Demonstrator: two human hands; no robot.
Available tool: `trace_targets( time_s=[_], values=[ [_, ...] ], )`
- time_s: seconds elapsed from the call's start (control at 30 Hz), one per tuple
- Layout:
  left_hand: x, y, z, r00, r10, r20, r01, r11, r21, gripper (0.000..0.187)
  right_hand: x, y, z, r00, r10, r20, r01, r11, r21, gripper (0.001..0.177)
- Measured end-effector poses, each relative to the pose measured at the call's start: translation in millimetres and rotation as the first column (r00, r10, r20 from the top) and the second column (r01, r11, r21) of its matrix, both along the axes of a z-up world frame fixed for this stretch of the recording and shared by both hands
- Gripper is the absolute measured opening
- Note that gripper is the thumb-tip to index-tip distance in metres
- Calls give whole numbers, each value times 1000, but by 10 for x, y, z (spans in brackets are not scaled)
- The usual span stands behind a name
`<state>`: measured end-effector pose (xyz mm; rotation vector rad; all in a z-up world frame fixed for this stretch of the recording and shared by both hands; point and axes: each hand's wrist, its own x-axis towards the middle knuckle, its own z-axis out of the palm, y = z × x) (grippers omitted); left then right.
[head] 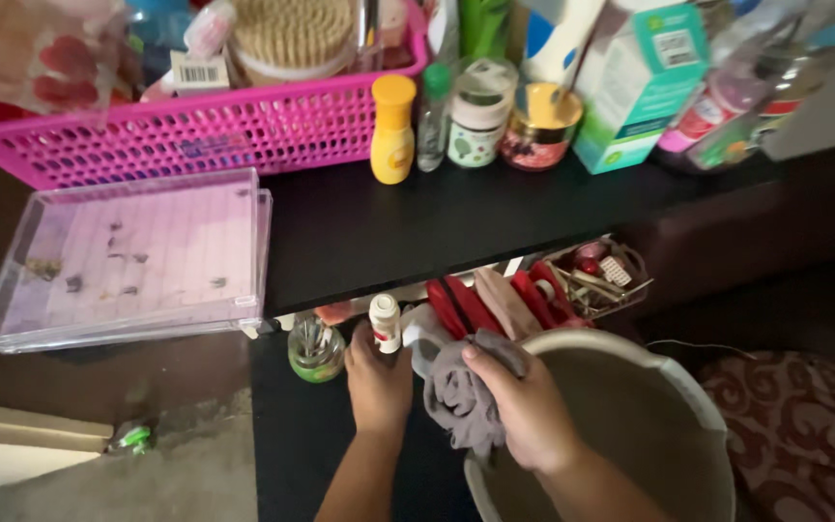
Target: The person wipes a small plastic case and several cosmetic bottles with a cloth, then places them on a shelf. They wipe the shelf surface, move a basket, and wipe the area again. Finally, they pick up a bottle from the floor and place it on the shelf.
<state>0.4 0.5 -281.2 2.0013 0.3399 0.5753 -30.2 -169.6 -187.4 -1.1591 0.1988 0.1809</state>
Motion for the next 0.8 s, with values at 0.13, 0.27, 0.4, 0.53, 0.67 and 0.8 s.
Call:
trace_targets(
  time_s=[0.13,0.27,0.4,0.53,0.67,0.8],
  values=[
    [424,70,-318,999,26,-28,-26,999,-23,81,1,74,-113,995,-30,-96,18,992,-123,33],
    [640,77,-259,975,-17,-224,-12,992,-127,66,-10,35,-183,995,-59,-75,44,982,-181,36],
    [584,67,-42,953,-31,-301,8,997,-77,55,-37,-87,-245,1000,7,27,0,971,-238,37],
    [328,95,45,998,-56,-5,55,992,-113,47,-23,-151,-213,990,13,138,32,948,-317,36],
    [1,90,17,994,-98,43,108,919,-380,38,-126,88,8,971,56,231,41,917,-396,36],
    [-213,-32,197,937,-98,335,253,850,-461,48,-333,494,307,516,436,737,430,612,-664,48]
  ],
)
